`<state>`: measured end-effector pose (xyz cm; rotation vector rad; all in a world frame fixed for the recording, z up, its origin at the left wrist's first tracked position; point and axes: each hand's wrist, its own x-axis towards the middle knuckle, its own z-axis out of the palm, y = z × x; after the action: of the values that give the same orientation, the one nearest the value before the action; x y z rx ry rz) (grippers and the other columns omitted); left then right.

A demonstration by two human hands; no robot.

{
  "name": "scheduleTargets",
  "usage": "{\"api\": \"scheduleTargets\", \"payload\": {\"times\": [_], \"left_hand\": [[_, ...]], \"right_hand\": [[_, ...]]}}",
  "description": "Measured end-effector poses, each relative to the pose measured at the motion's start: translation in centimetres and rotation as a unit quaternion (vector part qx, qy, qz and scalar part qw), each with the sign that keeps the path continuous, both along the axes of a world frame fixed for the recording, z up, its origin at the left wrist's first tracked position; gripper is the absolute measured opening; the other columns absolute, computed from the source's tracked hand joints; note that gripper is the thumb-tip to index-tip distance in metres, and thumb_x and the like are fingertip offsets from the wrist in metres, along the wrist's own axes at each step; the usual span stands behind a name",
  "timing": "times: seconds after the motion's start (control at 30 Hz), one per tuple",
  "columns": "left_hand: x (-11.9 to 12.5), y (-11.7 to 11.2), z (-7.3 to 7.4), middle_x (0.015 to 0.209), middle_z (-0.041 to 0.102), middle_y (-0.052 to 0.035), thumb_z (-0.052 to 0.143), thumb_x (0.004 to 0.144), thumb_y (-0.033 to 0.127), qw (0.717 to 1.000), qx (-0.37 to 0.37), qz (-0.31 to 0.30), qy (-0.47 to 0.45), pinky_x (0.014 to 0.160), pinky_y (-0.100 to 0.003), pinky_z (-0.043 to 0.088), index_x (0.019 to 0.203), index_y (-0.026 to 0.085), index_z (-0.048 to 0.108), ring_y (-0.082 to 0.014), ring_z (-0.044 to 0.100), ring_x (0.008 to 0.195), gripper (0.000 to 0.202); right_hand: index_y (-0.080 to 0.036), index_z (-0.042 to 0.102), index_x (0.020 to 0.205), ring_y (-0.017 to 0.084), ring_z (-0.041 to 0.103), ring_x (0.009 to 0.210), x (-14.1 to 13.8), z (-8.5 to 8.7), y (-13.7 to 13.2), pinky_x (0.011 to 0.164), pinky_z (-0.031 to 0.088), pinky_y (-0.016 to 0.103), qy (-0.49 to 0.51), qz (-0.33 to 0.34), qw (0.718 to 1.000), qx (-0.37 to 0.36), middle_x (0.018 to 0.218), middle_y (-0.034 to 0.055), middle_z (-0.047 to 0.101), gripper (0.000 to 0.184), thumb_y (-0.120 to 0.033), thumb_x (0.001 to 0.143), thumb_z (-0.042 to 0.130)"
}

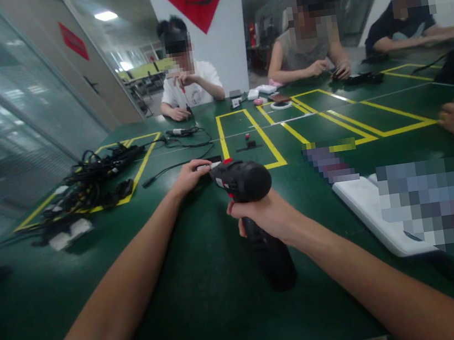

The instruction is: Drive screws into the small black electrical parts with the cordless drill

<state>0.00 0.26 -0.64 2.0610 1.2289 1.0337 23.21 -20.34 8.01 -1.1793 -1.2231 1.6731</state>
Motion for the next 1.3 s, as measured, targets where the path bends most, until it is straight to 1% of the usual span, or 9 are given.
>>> {"api": "scheduleTargets", "payload": {"times": [0.17,0.43,0.57,0.8,0.9,0.97,1.17,1.3], "left_hand": [[0.0,0.1,-0.1,0.106,0.072,-0.0077,0.066,0.075,0.038,1.0,-0.003,-0.002,-0.003,0.093,-0.036,0.045,0.101,0.017,0.076,-0.0238,0.062,0.1,0.034],[0.1,-0.1,0.1,0.105,0.073,-0.0076,0.066,0.075,0.038,1.0,-0.006,-0.005,-0.005,0.092,-0.036,0.045,0.1,0.017,0.076,-0.024,0.062,0.1,0.034],[0.0,0.0,0.0,0.107,0.072,-0.0081,0.067,0.074,0.039,1.0,-0.007,-0.004,-0.008,0.094,-0.036,0.045,0.101,0.017,0.076,-0.0244,0.062,0.101,0.035],[0.0,0.2,-0.2,0.107,0.073,-0.0089,0.068,0.074,0.04,1.0,-0.023,0.002,-0.021,0.095,-0.037,0.045,0.103,0.017,0.076,-0.0245,0.063,0.098,0.038],[0.0,0.2,-0.3,0.107,0.073,-0.0094,0.068,0.074,0.04,0.999,-0.027,0.003,-0.025,0.096,-0.038,0.045,0.103,0.017,0.076,-0.0247,0.063,0.099,0.038],[-0.1,0.3,-0.3,0.108,0.073,-0.0095,0.068,0.074,0.04,0.999,-0.027,0.002,-0.026,0.097,-0.038,0.045,0.102,0.017,0.076,-0.0248,0.063,0.1,0.037],[-0.2,0.4,-0.4,0.108,0.073,-0.0084,0.068,0.074,0.042,0.999,-0.027,0.002,-0.023,0.097,-0.038,0.045,0.103,0.018,0.076,-0.0246,0.063,0.101,0.038],[-0.2,0.4,-0.4,0.109,0.073,-0.0082,0.068,0.075,0.042,0.999,-0.027,0.003,-0.022,0.098,-0.038,0.045,0.103,0.019,0.076,-0.0247,0.063,0.102,0.038]], "right_hand": [[-0.016,0.061,0.074,0.013,0.054,0.047,0.0,-0.5,0.4,0.048,0.037,0.025,-0.023,0.012,0.999,0.025,0.052,0.0003,0.058,0.013,-0.021,0.062,0.062],[-0.015,0.062,0.076,0.013,0.053,0.045,0.0,-0.7,0.6,0.046,0.036,0.025,-0.03,0.014,0.999,0.009,0.05,0.0013,0.058,0.014,-0.021,0.063,0.062],[-0.016,0.061,0.074,0.013,0.053,0.044,0.0,-0.7,0.8,0.046,0.037,0.025,-0.019,0.007,1.0,0.006,0.05,0.0002,0.058,0.013,-0.021,0.062,0.063],[-0.016,0.059,0.072,0.014,0.054,0.045,-0.2,-1.2,0.9,0.048,0.041,0.026,-0.045,0.001,0.999,0.011,0.049,0.0017,0.059,0.007,-0.018,0.065,0.061],[-0.016,0.059,0.073,0.014,0.055,0.045,-0.4,-1.4,0.9,0.048,0.042,0.026,-0.033,-0.001,0.999,0.013,0.049,0.0007,0.058,0.009,-0.017,0.065,0.061],[-0.016,0.06,0.075,0.014,0.055,0.045,-0.5,-1.3,0.9,0.047,0.042,0.026,-0.025,-0.001,1.0,0.015,0.05,-0.0001,0.058,0.011,-0.017,0.065,0.062],[-0.016,0.059,0.073,0.013,0.055,0.045,-0.5,-0.9,0.9,0.046,0.041,0.025,-0.023,-0.003,1.0,0.011,0.056,0.0002,0.059,0.011,-0.016,0.062,0.061],[-0.015,0.06,0.073,0.013,0.055,0.045,-0.4,-0.9,0.9,0.047,0.041,0.025,-0.022,0.0,1.0,0.009,0.052,0.0003,0.058,0.01,-0.018,0.063,0.061]]}}
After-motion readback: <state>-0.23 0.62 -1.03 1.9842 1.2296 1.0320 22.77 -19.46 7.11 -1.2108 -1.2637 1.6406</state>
